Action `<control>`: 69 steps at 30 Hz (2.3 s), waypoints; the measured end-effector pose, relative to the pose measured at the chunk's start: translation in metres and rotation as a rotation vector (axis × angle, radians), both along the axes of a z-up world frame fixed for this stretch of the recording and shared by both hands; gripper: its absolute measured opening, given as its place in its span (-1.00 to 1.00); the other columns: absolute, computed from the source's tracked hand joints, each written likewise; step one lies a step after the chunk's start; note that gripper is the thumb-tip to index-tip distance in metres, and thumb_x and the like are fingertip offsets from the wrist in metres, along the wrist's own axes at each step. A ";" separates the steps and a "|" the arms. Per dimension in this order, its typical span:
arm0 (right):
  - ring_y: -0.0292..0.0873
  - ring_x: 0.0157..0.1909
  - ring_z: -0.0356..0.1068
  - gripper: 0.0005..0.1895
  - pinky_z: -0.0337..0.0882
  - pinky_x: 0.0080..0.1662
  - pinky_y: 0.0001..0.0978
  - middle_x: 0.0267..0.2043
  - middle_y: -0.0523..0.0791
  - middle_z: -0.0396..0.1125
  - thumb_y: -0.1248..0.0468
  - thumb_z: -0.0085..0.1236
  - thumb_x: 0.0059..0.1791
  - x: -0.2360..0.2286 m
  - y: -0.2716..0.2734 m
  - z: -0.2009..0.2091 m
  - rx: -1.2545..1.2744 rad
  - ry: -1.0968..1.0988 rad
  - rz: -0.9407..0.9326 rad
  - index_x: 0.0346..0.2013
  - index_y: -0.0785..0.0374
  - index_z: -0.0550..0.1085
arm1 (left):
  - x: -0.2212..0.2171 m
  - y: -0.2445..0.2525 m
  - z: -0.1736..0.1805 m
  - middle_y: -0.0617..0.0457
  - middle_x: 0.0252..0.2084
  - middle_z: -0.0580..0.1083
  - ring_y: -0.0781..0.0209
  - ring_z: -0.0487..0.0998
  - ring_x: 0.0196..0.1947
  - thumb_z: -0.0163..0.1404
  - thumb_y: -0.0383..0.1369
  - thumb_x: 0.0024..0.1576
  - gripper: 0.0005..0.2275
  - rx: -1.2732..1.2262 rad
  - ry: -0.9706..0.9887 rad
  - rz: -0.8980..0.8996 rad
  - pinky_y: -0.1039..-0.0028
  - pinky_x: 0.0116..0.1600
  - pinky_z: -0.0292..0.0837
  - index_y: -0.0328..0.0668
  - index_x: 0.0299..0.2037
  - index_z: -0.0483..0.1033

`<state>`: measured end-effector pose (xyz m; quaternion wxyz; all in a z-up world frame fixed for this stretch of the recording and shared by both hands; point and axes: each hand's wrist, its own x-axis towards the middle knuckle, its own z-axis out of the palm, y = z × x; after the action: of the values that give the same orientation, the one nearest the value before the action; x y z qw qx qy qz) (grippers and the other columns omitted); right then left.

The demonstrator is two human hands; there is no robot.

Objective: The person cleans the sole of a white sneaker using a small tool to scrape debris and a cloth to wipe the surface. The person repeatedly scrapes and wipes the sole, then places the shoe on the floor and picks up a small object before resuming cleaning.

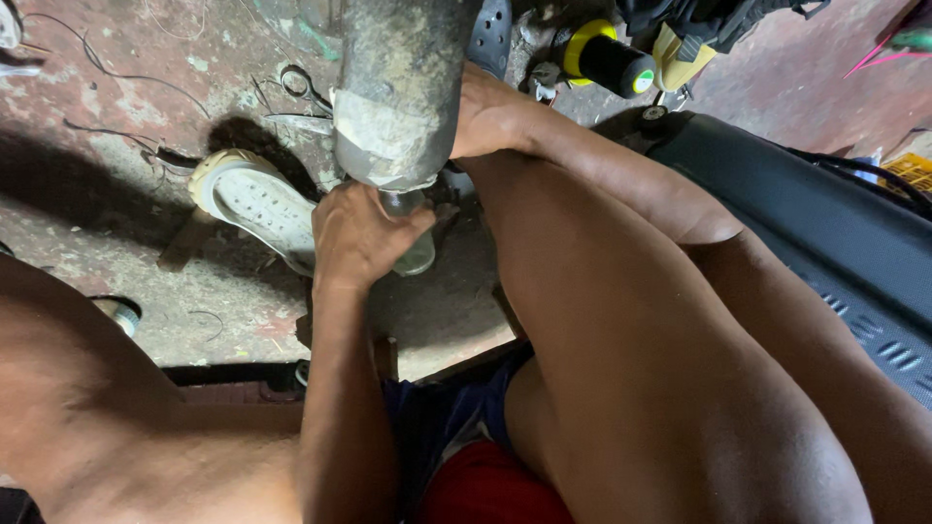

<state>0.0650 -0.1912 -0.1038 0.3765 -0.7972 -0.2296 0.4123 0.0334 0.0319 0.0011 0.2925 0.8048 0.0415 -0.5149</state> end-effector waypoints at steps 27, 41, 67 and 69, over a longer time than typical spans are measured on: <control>0.22 0.34 0.19 -0.25 0.14 0.34 0.03 0.30 0.12 0.24 -0.03 0.42 -0.13 0.001 -0.002 0.004 -0.059 0.020 0.031 0.24 0.23 0.42 | -0.008 0.002 -0.008 -0.23 -0.36 0.60 -0.21 0.64 -0.30 0.16 -0.13 -0.04 -0.69 -0.163 -0.191 0.164 0.16 -0.07 0.49 -0.21 -0.28 0.69; -0.06 0.29 0.38 -0.37 0.37 0.33 -0.18 0.21 0.00 0.41 0.15 0.49 -0.02 0.007 -0.006 0.021 0.286 0.138 -0.444 0.21 0.34 0.41 | -0.011 0.018 -0.008 -0.24 -0.10 0.54 -0.30 0.60 -0.13 0.22 -0.05 0.12 -0.44 -0.064 -0.522 0.076 0.06 -0.04 0.50 -0.27 0.17 0.35; -0.24 0.17 0.48 -0.75 0.48 0.24 -0.32 0.15 -0.05 0.48 0.48 0.10 0.18 0.021 -0.008 0.046 0.551 0.326 -0.504 0.17 0.34 0.50 | 0.041 0.156 -0.166 0.04 0.51 0.27 0.17 0.30 0.52 0.26 -0.48 0.36 -0.29 -0.184 -1.011 0.663 0.28 0.60 0.14 -0.04 0.53 -0.06; -0.24 0.13 0.49 -0.75 0.50 0.20 -0.34 0.12 -0.05 0.50 0.47 0.10 0.16 0.021 -0.008 0.047 0.495 0.314 -0.496 0.14 0.33 0.51 | 0.039 0.160 -0.169 0.04 0.53 0.24 0.17 0.27 0.51 0.23 -0.50 0.35 -0.29 -0.239 -0.979 0.667 0.29 0.58 0.12 0.00 0.54 -0.05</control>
<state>0.0856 -0.1993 -0.0568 0.6766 -0.6406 -0.0617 0.3579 0.0725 0.1916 -0.1682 0.5118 0.8533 0.0941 0.0339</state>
